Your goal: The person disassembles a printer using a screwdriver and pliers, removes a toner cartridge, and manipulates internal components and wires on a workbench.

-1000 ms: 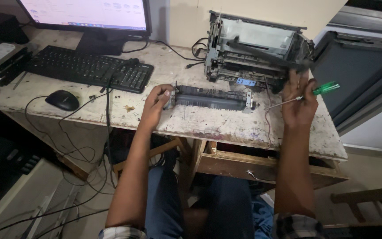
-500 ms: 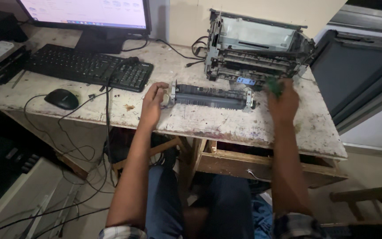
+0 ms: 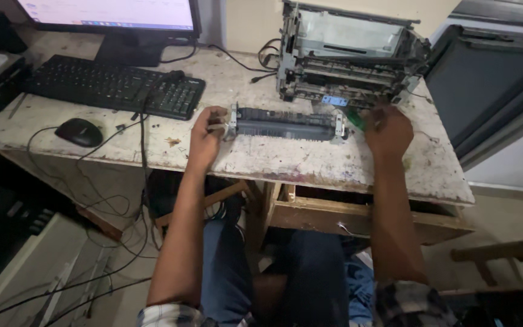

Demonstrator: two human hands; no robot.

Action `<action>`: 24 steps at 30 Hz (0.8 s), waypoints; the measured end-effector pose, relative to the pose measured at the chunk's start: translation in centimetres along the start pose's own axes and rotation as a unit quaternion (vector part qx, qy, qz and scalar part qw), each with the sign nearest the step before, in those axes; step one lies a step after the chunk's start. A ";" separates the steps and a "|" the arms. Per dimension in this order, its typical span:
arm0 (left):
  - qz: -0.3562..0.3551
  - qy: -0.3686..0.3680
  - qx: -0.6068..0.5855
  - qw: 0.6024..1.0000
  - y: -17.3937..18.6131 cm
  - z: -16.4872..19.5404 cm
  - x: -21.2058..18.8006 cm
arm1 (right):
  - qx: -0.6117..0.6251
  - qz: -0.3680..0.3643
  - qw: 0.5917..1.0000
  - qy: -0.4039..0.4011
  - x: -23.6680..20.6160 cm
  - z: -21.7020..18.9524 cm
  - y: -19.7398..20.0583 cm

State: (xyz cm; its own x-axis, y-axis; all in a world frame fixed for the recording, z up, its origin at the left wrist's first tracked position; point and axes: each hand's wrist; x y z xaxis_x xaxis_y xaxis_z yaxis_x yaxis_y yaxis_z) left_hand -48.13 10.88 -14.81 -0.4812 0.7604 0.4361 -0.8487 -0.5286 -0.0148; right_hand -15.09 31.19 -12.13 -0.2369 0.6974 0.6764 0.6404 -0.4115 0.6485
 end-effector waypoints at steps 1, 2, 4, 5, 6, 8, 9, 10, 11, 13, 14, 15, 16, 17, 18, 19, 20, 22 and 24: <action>0.005 -0.013 0.013 1.000 0.0 -0.1 0.0 | 0.039 0.037 0.998 0.029 -0.5 -0.6 0.5; 0.010 -0.029 0.027 0.999 0.0 -0.4 0.1 | 0.021 0.027 0.999 0.036 -1.7 -1.2 1.2; 0.009 0.003 0.000 1.000 0.1 -1.1 0.6 | 0.043 0.001 0.996 0.076 -5.3 -2.6 2.4; 0.008 0.027 -0.013 1.000 0.2 -1.5 0.5 | 0.079 -0.024 0.991 0.105 -7.9 -3.2 3.1; 0.005 0.002 0.006 1.000 0.2 -2.0 0.5 | 0.106 -0.081 0.982 0.137 -10.6 -3.6 3.6; -0.002 -0.048 0.039 0.998 0.3 -3.1 0.4 | 0.082 -0.137 0.972 0.175 -15.1 -3.9 4.4; -0.003 -0.050 0.053 0.997 0.3 -3.5 0.3 | 0.029 -0.135 0.974 0.182 -16.8 -3.9 4.8; -0.004 -0.050 0.067 0.996 0.4 -3.9 0.2 | -0.024 -0.134 0.972 0.189 -18.2 -3.8 5.2; -0.004 -0.051 0.082 0.995 0.4 -4.1 0.0 | -0.009 -0.138 0.970 0.199 -19.1 -3.8 5.7; -0.002 -0.014 0.046 0.999 0.6 -4.4 -0.3 | 0.026 -0.141 0.965 0.221 -19.8 -4.1 6.5; 0.002 0.006 0.028 1.000 0.6 -4.5 -0.5 | 0.016 -0.167 0.966 0.198 -19.8 -4.4 7.0; -0.002 -0.008 0.027 1.000 0.6 -4.6 -0.5 | 0.006 -0.189 0.966 0.176 -19.6 -4.7 7.5; -0.008 -0.030 0.026 0.999 0.7 -4.6 -0.3 | -0.006 -0.203 0.967 0.154 -19.2 -4.9 7.9; -0.015 -0.056 0.025 0.998 0.7 -4.7 -0.1 | -0.044 -0.295 0.949 0.101 -18.6 -4.9 8.3; -0.013 -0.037 -0.007 0.999 0.7 -4.8 0.1 | -0.082 -0.386 0.918 0.046 -17.8 -4.5 8.8; -0.009 -0.008 -0.039 0.999 0.6 -4.9 0.1 | -0.120 -0.479 0.870 -0.011 -17.3 -3.8 9.3; -0.003 0.027 -0.072 0.997 0.5 -5.2 -0.2 | -0.065 -0.513 0.854 -0.054 -16.7 -2.6 10.0; -0.013 0.023 -0.057 0.998 0.5 -5.4 -0.8 | 0.048 -0.566 0.810 -0.145 -15.5 0.7 11.1; -0.026 -0.005 -0.045 0.999 0.6 -5.8 -1.1 | 0.042 -0.532 0.839 -0.104 -14.7 4.4 10.9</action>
State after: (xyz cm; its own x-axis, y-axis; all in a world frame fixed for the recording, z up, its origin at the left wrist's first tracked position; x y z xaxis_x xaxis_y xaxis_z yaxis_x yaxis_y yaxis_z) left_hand -49.36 11.87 -20.49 -0.4341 0.7816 0.4480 -0.8890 -0.4520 -0.0729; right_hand -1.40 18.98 -16.53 -0.5796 0.7352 -0.3516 0.1989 0.5460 0.8138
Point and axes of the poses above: each hand's wrist, its own x-axis towards the middle knuckle, its own y-axis out of the back of the hand, z = x × y, and after that the axes turned 3 degrees about -z, right-handed
